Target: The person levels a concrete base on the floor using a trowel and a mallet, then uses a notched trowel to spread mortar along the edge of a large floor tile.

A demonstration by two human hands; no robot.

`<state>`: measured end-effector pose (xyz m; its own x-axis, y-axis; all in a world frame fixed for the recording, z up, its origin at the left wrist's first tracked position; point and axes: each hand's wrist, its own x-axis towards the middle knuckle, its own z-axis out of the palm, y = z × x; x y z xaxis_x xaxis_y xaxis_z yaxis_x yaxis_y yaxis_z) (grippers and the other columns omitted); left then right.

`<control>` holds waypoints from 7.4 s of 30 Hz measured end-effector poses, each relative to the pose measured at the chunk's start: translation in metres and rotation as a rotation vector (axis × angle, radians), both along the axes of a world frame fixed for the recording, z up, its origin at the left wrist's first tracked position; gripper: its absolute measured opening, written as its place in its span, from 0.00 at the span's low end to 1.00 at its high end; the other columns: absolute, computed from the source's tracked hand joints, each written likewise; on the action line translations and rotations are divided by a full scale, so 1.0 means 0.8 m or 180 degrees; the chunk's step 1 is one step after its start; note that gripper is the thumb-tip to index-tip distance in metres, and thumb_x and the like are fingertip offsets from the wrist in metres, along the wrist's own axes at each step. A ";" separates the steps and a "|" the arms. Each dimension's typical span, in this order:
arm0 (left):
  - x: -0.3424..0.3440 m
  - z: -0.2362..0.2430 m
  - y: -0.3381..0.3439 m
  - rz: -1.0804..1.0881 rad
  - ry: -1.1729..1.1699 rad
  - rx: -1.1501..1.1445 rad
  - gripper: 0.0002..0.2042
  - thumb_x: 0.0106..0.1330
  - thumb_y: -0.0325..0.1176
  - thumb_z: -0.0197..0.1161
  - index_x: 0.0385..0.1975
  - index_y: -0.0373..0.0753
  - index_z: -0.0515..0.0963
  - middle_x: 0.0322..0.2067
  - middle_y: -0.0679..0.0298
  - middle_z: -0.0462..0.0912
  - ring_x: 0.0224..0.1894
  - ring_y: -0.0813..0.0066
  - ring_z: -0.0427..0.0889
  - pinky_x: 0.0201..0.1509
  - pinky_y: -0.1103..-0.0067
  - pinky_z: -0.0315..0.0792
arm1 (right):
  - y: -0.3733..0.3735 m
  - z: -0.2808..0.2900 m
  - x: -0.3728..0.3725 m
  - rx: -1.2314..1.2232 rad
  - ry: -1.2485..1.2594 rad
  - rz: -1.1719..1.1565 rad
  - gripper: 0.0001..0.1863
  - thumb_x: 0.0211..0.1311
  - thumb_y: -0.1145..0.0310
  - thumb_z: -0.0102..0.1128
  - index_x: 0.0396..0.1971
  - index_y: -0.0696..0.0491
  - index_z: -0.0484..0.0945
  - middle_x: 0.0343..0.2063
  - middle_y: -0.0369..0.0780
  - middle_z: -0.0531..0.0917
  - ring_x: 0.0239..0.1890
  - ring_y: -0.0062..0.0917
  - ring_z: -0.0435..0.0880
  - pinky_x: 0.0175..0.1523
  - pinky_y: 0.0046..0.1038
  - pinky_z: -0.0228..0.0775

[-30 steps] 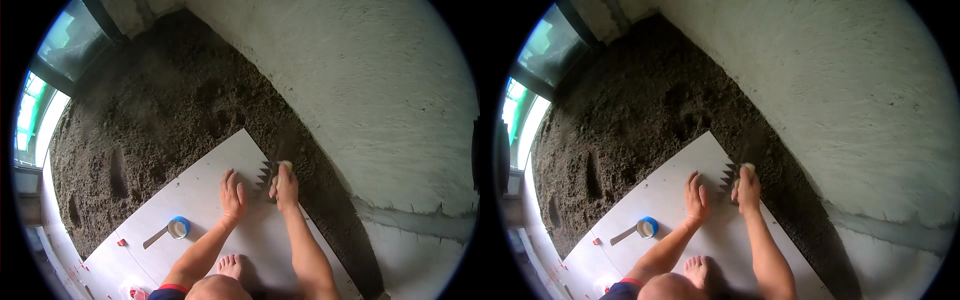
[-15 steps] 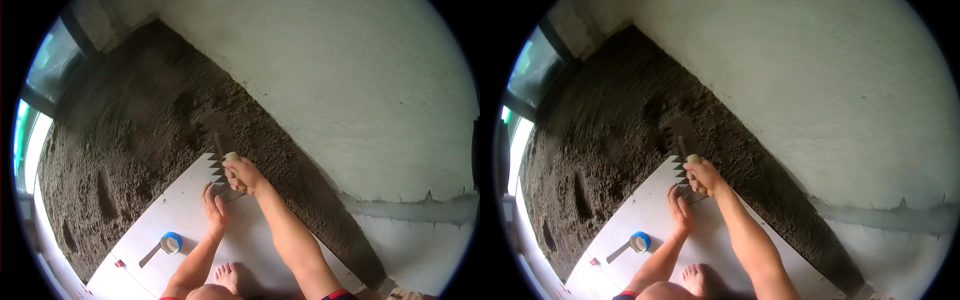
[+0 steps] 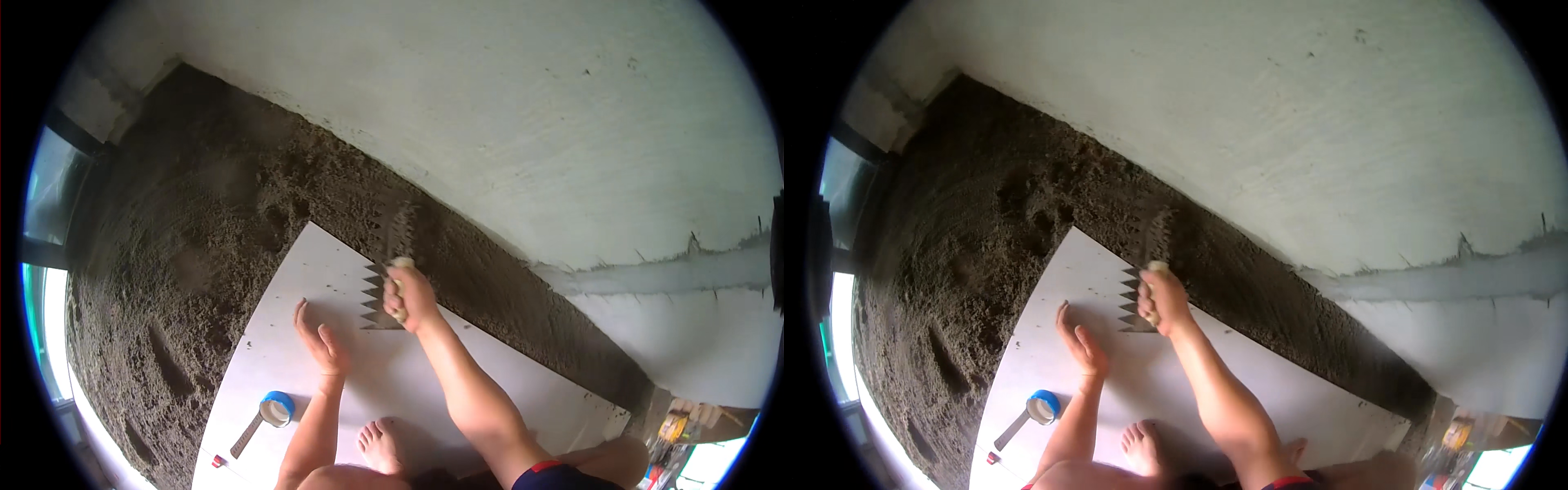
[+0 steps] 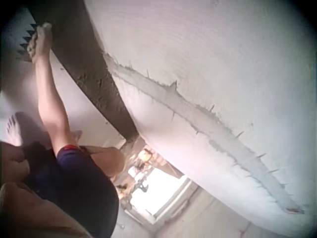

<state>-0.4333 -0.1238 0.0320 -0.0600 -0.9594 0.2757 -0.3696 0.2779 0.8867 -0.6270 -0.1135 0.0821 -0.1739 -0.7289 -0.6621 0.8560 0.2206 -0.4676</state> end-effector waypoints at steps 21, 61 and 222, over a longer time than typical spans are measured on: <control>-0.004 -0.011 0.004 -0.0297 -0.0679 -0.0204 0.27 0.73 0.49 0.39 0.58 0.30 0.63 0.58 0.47 0.65 0.61 0.50 0.64 0.64 0.63 0.58 | 0.177 0.017 -0.064 0.0295 0.0367 -0.0314 0.12 0.62 0.67 0.50 0.18 0.49 0.64 0.12 0.31 0.67 0.08 0.15 0.61 0.14 0.22 0.54; -0.015 -0.019 0.000 -0.0438 -0.1059 -0.0033 0.23 0.74 0.46 0.42 0.57 0.32 0.65 0.55 0.49 0.67 0.56 0.52 0.67 0.60 0.63 0.64 | 0.612 0.067 -0.207 0.1577 0.0559 -0.0004 0.13 0.58 0.61 0.59 0.18 0.45 0.67 0.12 0.28 0.66 0.11 0.13 0.62 0.15 0.19 0.51; -0.248 0.035 0.297 -0.4235 -0.5098 -0.0116 0.34 0.54 0.62 0.63 0.37 0.28 0.73 0.36 0.45 0.78 0.41 0.48 0.77 0.44 0.64 0.73 | 0.998 0.028 -0.334 0.2021 0.1062 -0.1994 0.23 0.68 0.43 0.43 0.44 0.49 0.70 0.19 0.33 0.72 0.15 0.19 0.70 0.19 0.25 0.60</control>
